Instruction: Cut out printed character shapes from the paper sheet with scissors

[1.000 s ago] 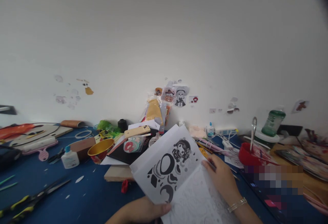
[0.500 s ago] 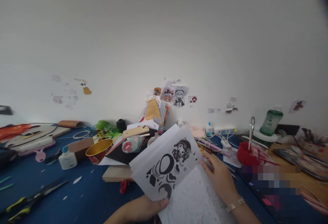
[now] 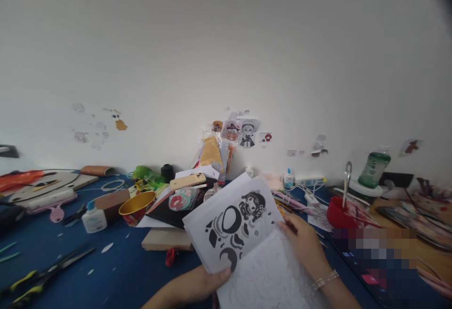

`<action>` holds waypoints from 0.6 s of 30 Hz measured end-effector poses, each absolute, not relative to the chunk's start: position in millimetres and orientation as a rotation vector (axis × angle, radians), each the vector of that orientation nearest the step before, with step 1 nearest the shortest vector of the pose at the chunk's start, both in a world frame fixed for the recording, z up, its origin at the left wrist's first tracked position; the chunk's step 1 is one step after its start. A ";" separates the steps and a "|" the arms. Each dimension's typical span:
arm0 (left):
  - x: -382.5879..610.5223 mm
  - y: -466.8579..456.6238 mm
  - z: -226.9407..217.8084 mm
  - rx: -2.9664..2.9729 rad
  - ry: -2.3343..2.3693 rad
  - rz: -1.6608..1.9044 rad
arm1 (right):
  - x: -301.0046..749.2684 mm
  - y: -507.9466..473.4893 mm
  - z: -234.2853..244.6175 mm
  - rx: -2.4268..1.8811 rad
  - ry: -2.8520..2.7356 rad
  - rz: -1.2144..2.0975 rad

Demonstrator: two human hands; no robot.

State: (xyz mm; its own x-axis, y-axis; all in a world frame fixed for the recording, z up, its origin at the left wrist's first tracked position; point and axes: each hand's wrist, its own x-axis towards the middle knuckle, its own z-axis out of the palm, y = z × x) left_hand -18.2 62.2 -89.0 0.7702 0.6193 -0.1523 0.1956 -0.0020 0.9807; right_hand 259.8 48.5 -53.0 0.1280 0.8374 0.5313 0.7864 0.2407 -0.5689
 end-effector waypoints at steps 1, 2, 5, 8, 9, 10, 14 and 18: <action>-18.7 62.4 -90.0 1.543 0.690 0.402 | 261.3 50.1 -53.9 -1.512 -1.647 0.090; -19.4 62.6 -90.6 1.517 0.701 0.430 | 262.8 51.7 -54.6 -1.492 -1.643 0.106; -22.4 63.1 -89.9 1.474 0.699 0.499 | 269.5 55.6 -54.2 -1.488 -1.600 0.132; -25.3 64.5 -87.5 1.532 0.697 0.573 | 283.7 56.9 -49.5 -1.535 -1.512 0.107; -25.9 65.1 -86.9 1.554 0.706 0.599 | 291.1 56.8 -47.5 -1.561 -1.458 0.088; -26.4 65.6 -86.5 1.569 0.719 0.620 | 299.7 56.6 -45.6 -1.593 -1.390 0.060; -27.5 66.7 -85.5 1.514 0.756 0.628 | 342.4 54.1 -41.8 -1.755 -1.005 -0.090; -30.9 67.2 -82.5 1.390 0.766 0.648 | 379.3 49.0 -43.8 -1.834 -0.698 -0.194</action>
